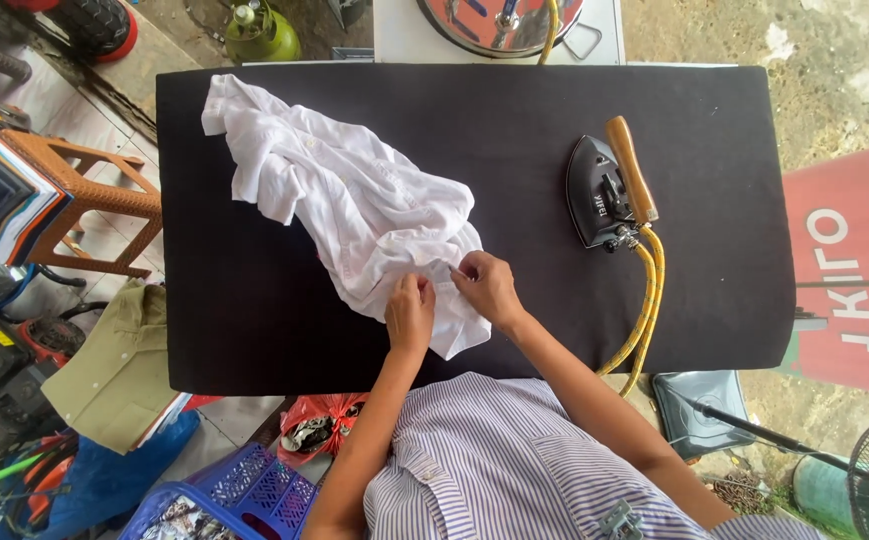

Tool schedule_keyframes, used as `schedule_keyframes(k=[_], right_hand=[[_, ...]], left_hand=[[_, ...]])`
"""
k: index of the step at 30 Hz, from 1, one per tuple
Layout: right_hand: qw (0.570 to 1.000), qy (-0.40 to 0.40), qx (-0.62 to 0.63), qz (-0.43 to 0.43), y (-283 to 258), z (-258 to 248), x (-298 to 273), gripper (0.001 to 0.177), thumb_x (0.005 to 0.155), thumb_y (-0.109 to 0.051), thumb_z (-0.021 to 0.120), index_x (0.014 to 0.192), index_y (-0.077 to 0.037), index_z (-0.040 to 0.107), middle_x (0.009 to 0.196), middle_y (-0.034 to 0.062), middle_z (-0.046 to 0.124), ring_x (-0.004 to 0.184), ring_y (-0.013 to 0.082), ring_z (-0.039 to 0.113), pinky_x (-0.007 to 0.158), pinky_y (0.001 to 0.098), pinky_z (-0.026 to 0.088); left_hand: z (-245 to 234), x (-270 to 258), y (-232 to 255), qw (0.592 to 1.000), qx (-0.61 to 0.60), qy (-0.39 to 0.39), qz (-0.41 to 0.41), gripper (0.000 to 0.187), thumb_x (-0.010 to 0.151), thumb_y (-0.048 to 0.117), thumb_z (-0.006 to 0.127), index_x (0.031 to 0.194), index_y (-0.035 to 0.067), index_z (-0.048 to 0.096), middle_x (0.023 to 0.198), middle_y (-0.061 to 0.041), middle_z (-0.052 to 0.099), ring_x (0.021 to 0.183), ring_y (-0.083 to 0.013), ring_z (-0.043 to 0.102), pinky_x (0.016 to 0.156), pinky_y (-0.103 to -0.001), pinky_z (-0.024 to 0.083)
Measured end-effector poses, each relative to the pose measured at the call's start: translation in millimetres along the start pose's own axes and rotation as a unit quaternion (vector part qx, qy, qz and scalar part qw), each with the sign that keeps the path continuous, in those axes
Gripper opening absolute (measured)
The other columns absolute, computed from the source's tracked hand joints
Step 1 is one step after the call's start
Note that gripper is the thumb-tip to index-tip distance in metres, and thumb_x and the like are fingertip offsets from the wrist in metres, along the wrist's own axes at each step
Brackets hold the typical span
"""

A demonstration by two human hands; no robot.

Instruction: The person irons a folded beige short-sleeved shirt on a black ironing board using a steam iron. They then retrieve a white long-sleeved shirt from a blue laundry basket, unfold it, and iron the sleeves and body sections. The person adjusts the shirt's position and buttons during the process.

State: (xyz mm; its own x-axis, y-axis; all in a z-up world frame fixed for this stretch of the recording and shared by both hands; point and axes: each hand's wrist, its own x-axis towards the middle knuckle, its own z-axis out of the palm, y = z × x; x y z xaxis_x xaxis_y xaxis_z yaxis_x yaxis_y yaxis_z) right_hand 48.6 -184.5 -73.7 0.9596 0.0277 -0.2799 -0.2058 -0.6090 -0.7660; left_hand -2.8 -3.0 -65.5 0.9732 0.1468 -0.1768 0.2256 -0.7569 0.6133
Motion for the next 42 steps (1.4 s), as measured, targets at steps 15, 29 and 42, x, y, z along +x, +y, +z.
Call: schedule_keyframes(k=[15, 29, 42], right_hand=[[0.942, -0.188, 0.279, 0.008, -90, -51, -42, 0.024, 0.103, -0.017, 0.078, 0.111, 0.005, 0.082, 0.085, 0.0112, 0.077, 0.083, 0.0148, 0.073, 0.084, 0.0320, 0.064], [0.964, -0.057, 0.106, -0.237, -85, -23, -40, 0.009, 0.092, -0.006, 0.086, 0.093, -0.001, 0.078, 0.077, 0.0106, 0.073, 0.071, 0.0203, 0.074, 0.064, 0.0312, 0.062], [0.942, -0.042, 0.324, -0.081, -84, -32, -38, 0.037, 0.094, -0.013, 0.084, 0.123, 0.003, 0.068, 0.103, 0.0197, 0.071, 0.089, 0.0242, 0.070, 0.064, 0.0341, 0.067]], left_hand=[[-51, -29, 31, 0.974, -0.186, 0.100, 0.088, 0.013, 0.110, 0.020, 0.071, 0.106, 0.009, 0.067, 0.087, -0.009, 0.066, 0.085, -0.0314, 0.075, 0.077, -0.040, 0.062], [-58, -27, 36, 0.886, -0.455, 0.062, -0.071, 0.012, 0.106, 0.015, 0.077, 0.099, 0.007, 0.072, 0.079, 0.000, 0.070, 0.074, -0.0061, 0.064, 0.070, -0.026, 0.057], [-90, 25, 30, 0.816, -0.563, 0.105, -0.080, 0.008, 0.112, 0.019, 0.070, 0.108, 0.015, 0.065, 0.088, 0.007, 0.062, 0.078, -0.0014, 0.057, 0.074, -0.017, 0.047]])
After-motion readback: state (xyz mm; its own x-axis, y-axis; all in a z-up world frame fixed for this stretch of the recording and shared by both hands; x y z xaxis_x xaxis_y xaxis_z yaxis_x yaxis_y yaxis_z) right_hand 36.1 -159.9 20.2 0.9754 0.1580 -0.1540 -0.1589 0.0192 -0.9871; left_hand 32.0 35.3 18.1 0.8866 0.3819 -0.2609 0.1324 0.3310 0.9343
